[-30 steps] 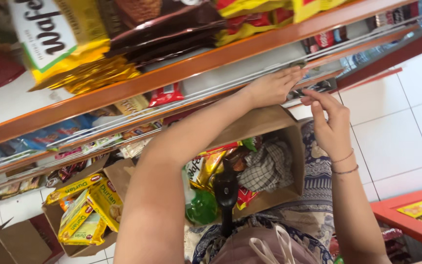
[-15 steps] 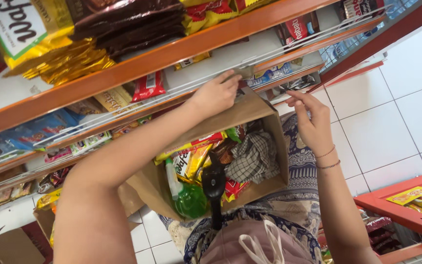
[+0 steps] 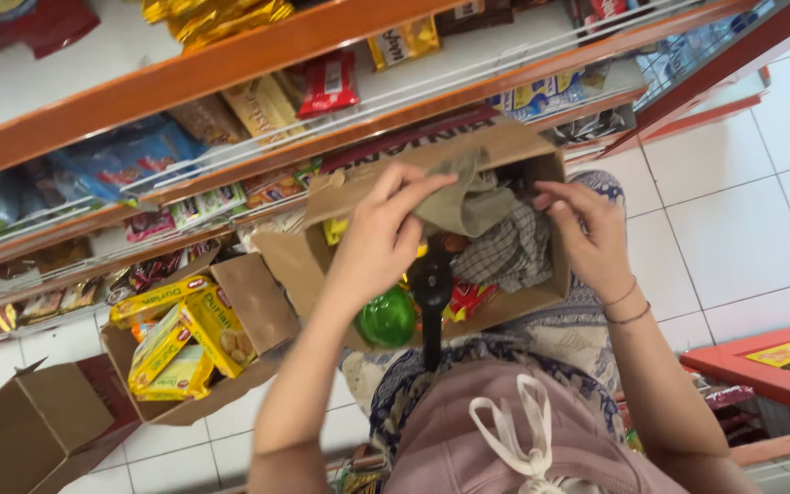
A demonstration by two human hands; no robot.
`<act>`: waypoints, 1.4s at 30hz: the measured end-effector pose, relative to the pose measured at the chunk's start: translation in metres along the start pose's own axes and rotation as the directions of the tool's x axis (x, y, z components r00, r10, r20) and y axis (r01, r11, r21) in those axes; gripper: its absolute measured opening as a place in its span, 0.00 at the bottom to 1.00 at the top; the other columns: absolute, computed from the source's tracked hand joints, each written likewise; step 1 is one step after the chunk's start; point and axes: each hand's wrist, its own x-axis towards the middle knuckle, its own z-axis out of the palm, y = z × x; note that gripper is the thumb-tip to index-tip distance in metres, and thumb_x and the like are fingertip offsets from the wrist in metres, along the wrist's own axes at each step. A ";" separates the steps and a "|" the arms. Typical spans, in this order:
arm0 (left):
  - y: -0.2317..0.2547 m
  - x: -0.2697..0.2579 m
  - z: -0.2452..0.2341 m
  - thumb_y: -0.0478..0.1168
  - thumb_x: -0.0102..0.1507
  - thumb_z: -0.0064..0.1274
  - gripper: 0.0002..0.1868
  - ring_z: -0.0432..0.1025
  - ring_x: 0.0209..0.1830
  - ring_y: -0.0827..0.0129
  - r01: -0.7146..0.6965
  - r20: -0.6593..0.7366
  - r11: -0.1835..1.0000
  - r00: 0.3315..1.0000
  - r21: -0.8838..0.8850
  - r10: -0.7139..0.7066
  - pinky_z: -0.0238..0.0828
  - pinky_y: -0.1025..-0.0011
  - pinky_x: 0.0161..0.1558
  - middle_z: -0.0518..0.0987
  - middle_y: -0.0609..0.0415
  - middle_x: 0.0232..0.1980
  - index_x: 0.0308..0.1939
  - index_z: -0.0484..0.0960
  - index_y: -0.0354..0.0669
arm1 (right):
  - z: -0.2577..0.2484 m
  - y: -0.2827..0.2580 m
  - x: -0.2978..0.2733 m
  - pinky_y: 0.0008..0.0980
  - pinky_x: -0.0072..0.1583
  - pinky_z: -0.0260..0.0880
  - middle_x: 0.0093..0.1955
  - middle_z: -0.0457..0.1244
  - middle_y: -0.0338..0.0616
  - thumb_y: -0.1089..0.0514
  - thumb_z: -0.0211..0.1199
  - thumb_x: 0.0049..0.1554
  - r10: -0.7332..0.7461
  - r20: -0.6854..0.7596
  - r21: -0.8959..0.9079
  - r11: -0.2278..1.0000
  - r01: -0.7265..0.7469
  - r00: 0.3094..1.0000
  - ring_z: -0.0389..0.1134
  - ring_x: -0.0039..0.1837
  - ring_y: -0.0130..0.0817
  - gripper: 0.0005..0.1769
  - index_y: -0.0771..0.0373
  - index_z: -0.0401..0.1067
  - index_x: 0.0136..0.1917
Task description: The person sits on the floor of a store aisle and cleans the metal shelves using a spray bottle and a cloth. They spray the shelf surface and wipe it down, then handle various snack packages and a barcode scanner from a cardboard box while continuing to clean.
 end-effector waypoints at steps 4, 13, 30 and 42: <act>-0.039 -0.045 0.035 0.27 0.61 0.52 0.24 0.75 0.51 0.57 -0.023 -0.112 0.987 0.994 -0.159 0.005 0.70 0.67 0.53 0.80 0.49 0.56 0.62 0.79 0.40 | 0.028 0.007 -0.026 0.36 0.64 0.68 0.60 0.67 0.54 0.62 0.60 0.60 -0.086 0.100 -0.173 0.980 0.102 0.991 0.69 0.62 0.46 0.20 0.66 0.72 0.65; -0.089 -0.082 0.109 0.36 0.65 0.53 0.35 0.77 0.55 0.61 0.316 -0.319 0.837 0.817 -0.447 -0.479 0.75 0.68 0.52 0.80 0.40 0.56 0.75 0.58 0.41 | 0.066 0.049 -0.064 0.56 0.68 0.56 0.73 0.53 0.58 0.56 0.76 0.34 -0.136 0.287 -0.607 0.740 0.290 0.948 0.51 0.75 0.58 0.44 0.54 0.70 0.66; -0.035 -0.094 0.112 0.44 0.63 0.61 0.28 0.70 0.68 0.51 -0.041 -0.232 0.979 0.973 -0.198 -0.007 0.66 0.61 0.66 0.74 0.42 0.66 0.66 0.75 0.40 | 0.015 -0.019 -0.048 0.26 0.58 0.69 0.53 0.70 0.44 0.62 0.61 0.66 -0.022 -0.260 0.124 0.991 0.056 0.965 0.69 0.54 0.25 0.12 0.69 0.74 0.60; -0.047 -0.084 0.132 0.34 0.59 0.62 0.29 0.77 0.56 0.61 0.012 -0.058 0.753 0.996 -0.658 -0.066 0.74 0.65 0.63 0.84 0.42 0.56 0.64 0.74 0.27 | -0.005 -0.034 -0.062 0.45 0.68 0.66 0.71 0.62 0.49 0.58 0.65 0.54 0.139 0.354 0.905 0.200 -0.377 0.925 0.63 0.70 0.43 0.39 0.65 0.58 0.77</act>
